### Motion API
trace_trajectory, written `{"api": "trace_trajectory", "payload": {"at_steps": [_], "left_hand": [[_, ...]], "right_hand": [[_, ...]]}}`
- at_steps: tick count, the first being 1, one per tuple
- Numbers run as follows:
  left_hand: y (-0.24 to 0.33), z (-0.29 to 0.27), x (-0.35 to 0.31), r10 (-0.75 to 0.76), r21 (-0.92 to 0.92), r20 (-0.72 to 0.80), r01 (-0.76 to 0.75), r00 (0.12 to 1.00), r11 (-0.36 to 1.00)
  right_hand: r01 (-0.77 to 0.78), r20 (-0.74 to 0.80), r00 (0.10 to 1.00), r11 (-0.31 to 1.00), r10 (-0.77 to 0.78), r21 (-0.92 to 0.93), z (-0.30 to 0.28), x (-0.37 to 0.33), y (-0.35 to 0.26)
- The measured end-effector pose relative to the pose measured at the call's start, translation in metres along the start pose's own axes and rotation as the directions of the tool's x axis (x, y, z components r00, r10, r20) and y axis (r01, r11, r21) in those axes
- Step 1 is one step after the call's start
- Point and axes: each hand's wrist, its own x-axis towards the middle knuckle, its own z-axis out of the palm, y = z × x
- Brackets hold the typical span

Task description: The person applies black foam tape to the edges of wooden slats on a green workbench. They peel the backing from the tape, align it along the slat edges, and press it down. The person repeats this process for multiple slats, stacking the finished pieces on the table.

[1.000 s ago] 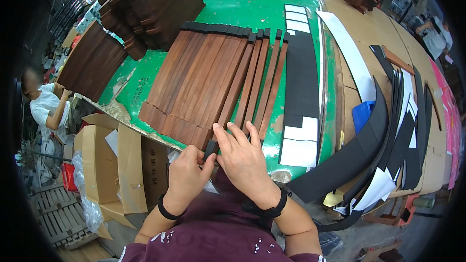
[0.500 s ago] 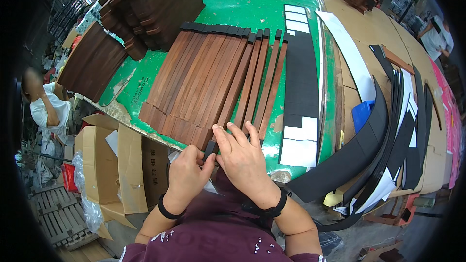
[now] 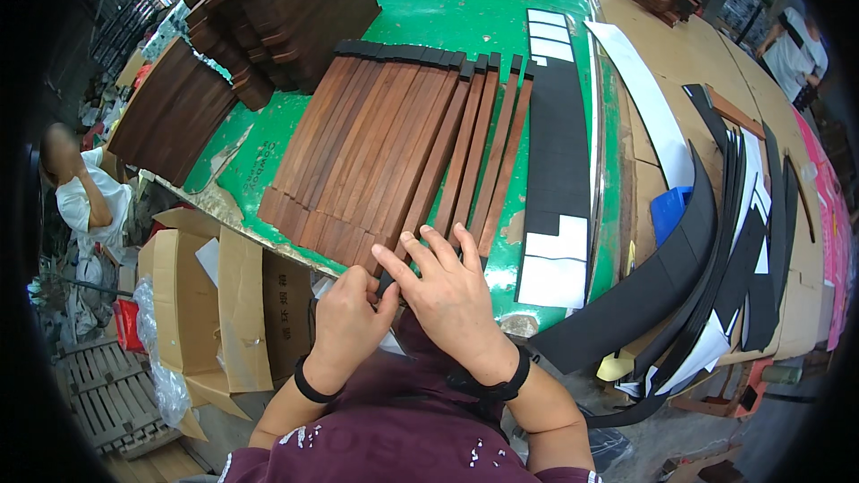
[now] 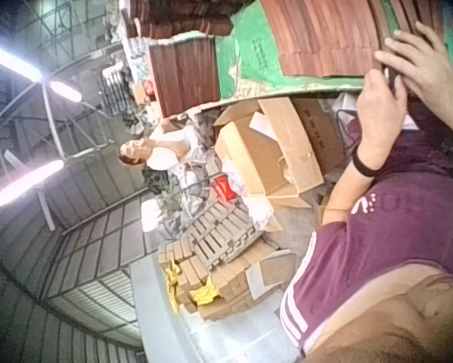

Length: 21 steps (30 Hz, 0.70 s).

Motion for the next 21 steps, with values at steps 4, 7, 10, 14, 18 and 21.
{"api": "trace_trajectory", "payload": {"at_steps": [4,7,10,14,18,21], "left_hand": [[-0.001,0.001,-0.002,0.013,0.029,-0.006,-0.013,1.0,1.0],[-0.003,-0.002,-0.008,-0.004,0.015,0.002,0.004,1.0,1.0],[-0.002,-0.006,-0.013,0.001,0.009,0.026,-0.001,1.0,1.0],[-0.001,-0.006,-0.018,-0.007,-0.013,-0.002,0.007,1.0,1.0],[0.0,-0.007,-0.013,-0.002,-0.014,-0.027,0.001,1.0,1.0],[0.0,-0.007,-0.004,0.044,0.016,-0.029,-0.044,0.999,0.999]], "right_hand": [[0.017,-0.01,1.0,1.0,-0.017,-0.012,0.001,-0.001,0.0],[0.015,0.016,1.0,1.0,-0.015,-0.013,-0.001,-0.001,0.0],[0.003,0.035,0.999,1.0,-0.003,-0.003,-0.003,-0.001,-0.001],[-0.008,0.032,0.999,1.0,0.009,-0.013,-0.001,-0.002,-0.001],[-0.037,0.043,0.998,0.999,0.037,-0.001,-0.004,0.001,-0.003],[-0.043,0.049,0.998,0.999,0.043,-0.002,-0.004,0.001,-0.002]]}}
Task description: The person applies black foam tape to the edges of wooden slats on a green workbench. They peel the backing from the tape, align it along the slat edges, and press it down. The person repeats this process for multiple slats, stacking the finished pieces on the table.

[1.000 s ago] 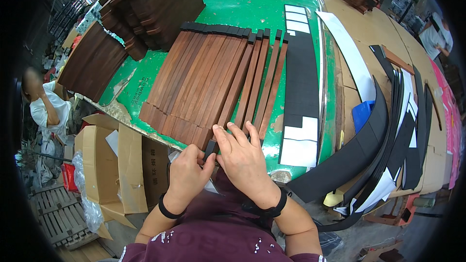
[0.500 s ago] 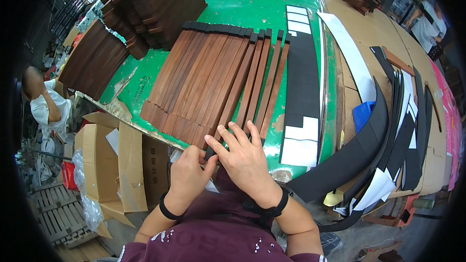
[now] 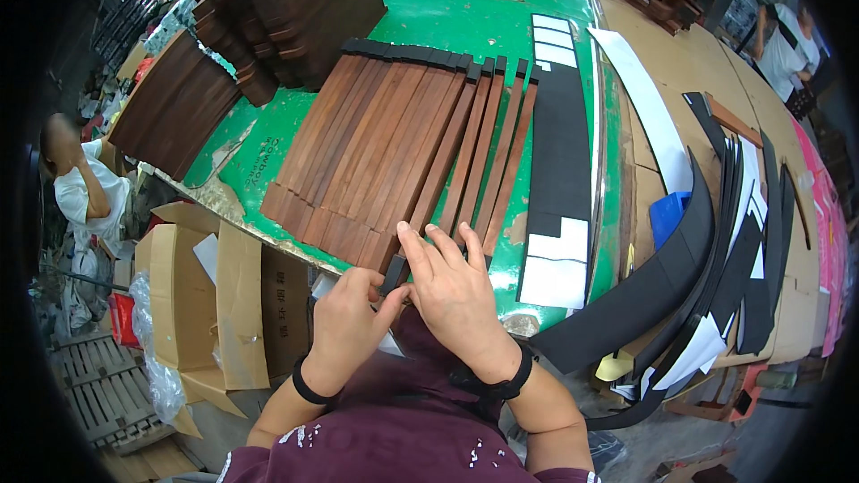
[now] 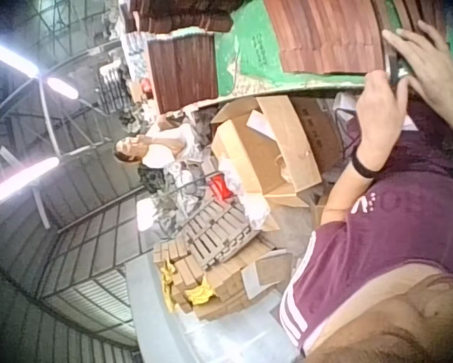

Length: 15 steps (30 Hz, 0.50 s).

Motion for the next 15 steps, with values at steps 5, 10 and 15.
{"api": "trace_trajectory", "payload": {"at_steps": [5,10,15], "left_hand": [[0.0001,0.0003,0.0067,-0.006,0.012,0.017,0.005,1.0,1.0],[0.001,-0.0023,0.0084,-0.007,0.013,0.023,0.006,1.0,1.0],[0.0005,-0.0041,0.0116,-0.042,-0.029,0.032,0.043,0.999,0.999]], "right_hand": [[0.006,-0.005,1.0,1.0,-0.006,0.011,0.0014,-0.0004,0.0013],[0.014,-0.002,1.0,1.0,-0.014,0.018,0.0,-0.0005,0.0018],[0.011,0.004,1.0,1.0,-0.011,0.02,0.0017,-0.0015,0.0031]]}}
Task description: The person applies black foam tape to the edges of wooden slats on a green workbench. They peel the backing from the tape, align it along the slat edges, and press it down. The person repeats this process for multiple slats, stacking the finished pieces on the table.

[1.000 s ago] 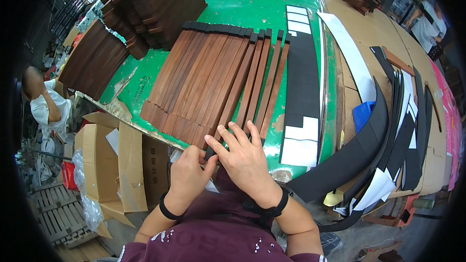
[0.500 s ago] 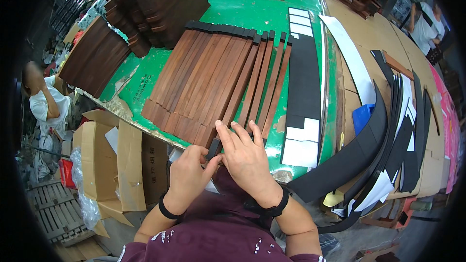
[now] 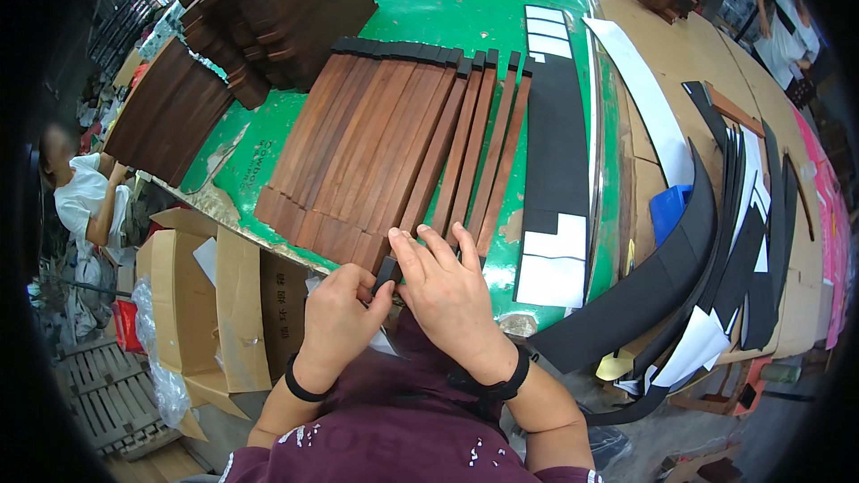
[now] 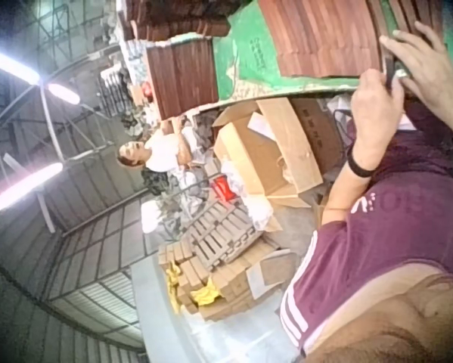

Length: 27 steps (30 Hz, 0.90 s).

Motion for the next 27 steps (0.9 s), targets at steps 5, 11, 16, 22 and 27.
{"api": "trace_trajectory", "payload": {"at_steps": [5,11,16,22,27], "left_hand": [[-0.003,-0.007,0.007,-0.088,-0.14,0.017,0.09,0.996,0.986],[-0.01,-0.013,0.011,-0.111,-0.17,-0.01,0.107,0.994,0.98],[0.001,0.001,-0.002,-0.089,-0.062,0.013,0.09,0.996,0.994],[-0.002,0.01,-0.006,-0.019,-0.037,-0.052,0.017,0.998,0.999],[-0.001,0.01,-0.006,-0.011,-0.022,-0.06,0.009,0.998,1.0]], "right_hand": [[-0.004,0.003,1.0,1.0,0.004,-0.003,0.001,-0.001,0.0],[-0.011,0.014,1.0,1.0,0.011,-0.009,0.0,-0.001,0.0],[-0.009,0.0,1.0,1.0,0.009,-0.013,0.001,0.0,-0.001],[-0.009,-0.02,1.0,1.0,0.009,-0.012,0.001,0.0,-0.001],[-0.003,-0.029,1.0,1.0,0.003,-0.007,0.001,0.0,-0.001]]}}
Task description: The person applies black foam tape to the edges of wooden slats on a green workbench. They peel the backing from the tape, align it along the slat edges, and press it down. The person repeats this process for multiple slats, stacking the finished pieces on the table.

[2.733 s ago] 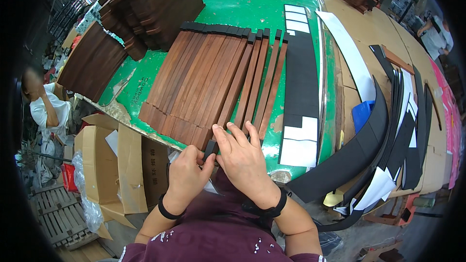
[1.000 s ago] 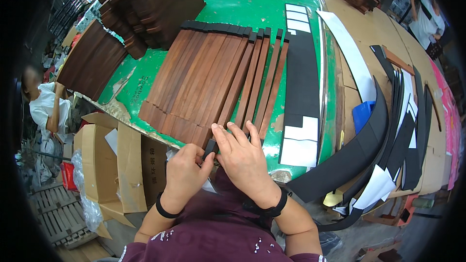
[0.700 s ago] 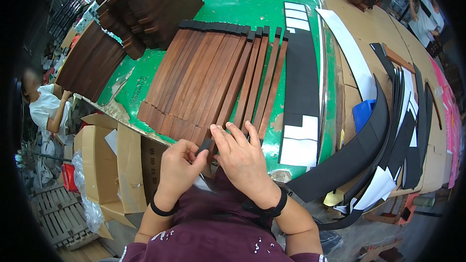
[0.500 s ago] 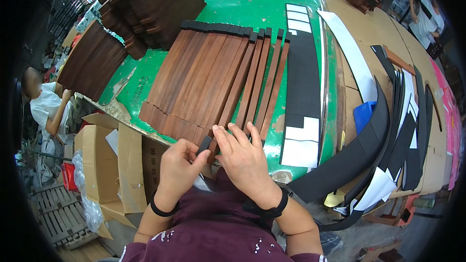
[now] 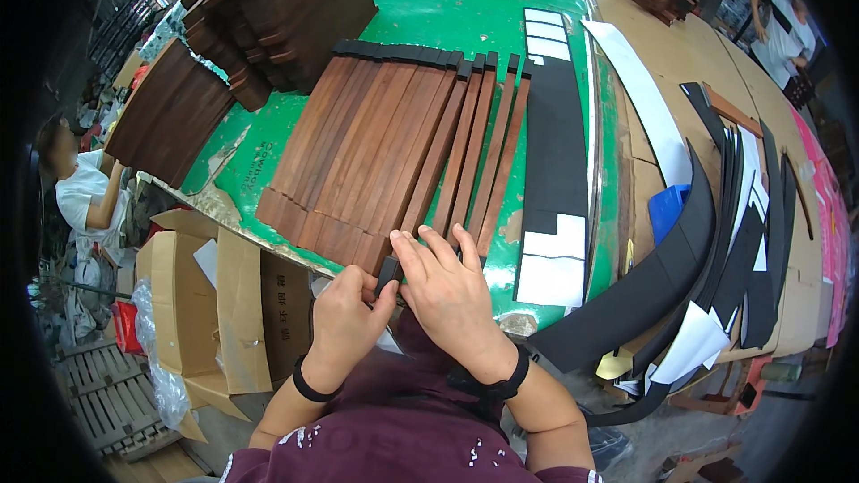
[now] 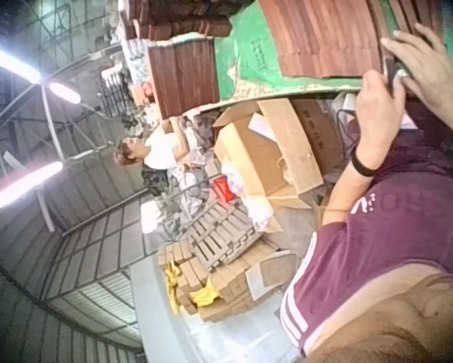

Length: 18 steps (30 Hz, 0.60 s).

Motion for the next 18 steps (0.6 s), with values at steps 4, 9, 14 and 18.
{"api": "trace_trajectory", "payload": {"at_steps": [4,9,14,18], "left_hand": [[-0.0031,0.0009,-0.0003,0.042,0.013,-0.002,-0.042,0.999,0.999],[-0.0049,0.0028,-0.002,0.056,0.018,-0.008,-0.056,0.998,0.998],[-0.0058,0.0049,-0.0019,0.063,0.002,-0.032,-0.063,0.998,0.998],[-0.0068,0.0067,-0.0029,0.061,-0.008,-0.043,-0.062,0.997,0.998]], "right_hand": [[0.002,0.002,1.0,1.0,-0.002,-0.005,0.0009,-0.0005,0.0004],[0.004,-0.001,1.0,1.0,-0.004,-0.007,0.0008,-0.0005,0.0005],[-0.007,-0.002,1.0,1.0,0.007,-0.003,0.002,-0.0002,0.0],[-0.017,-0.01,1.0,1.0,0.017,0.014,0.0021,-0.0002,-0.0007]]}}
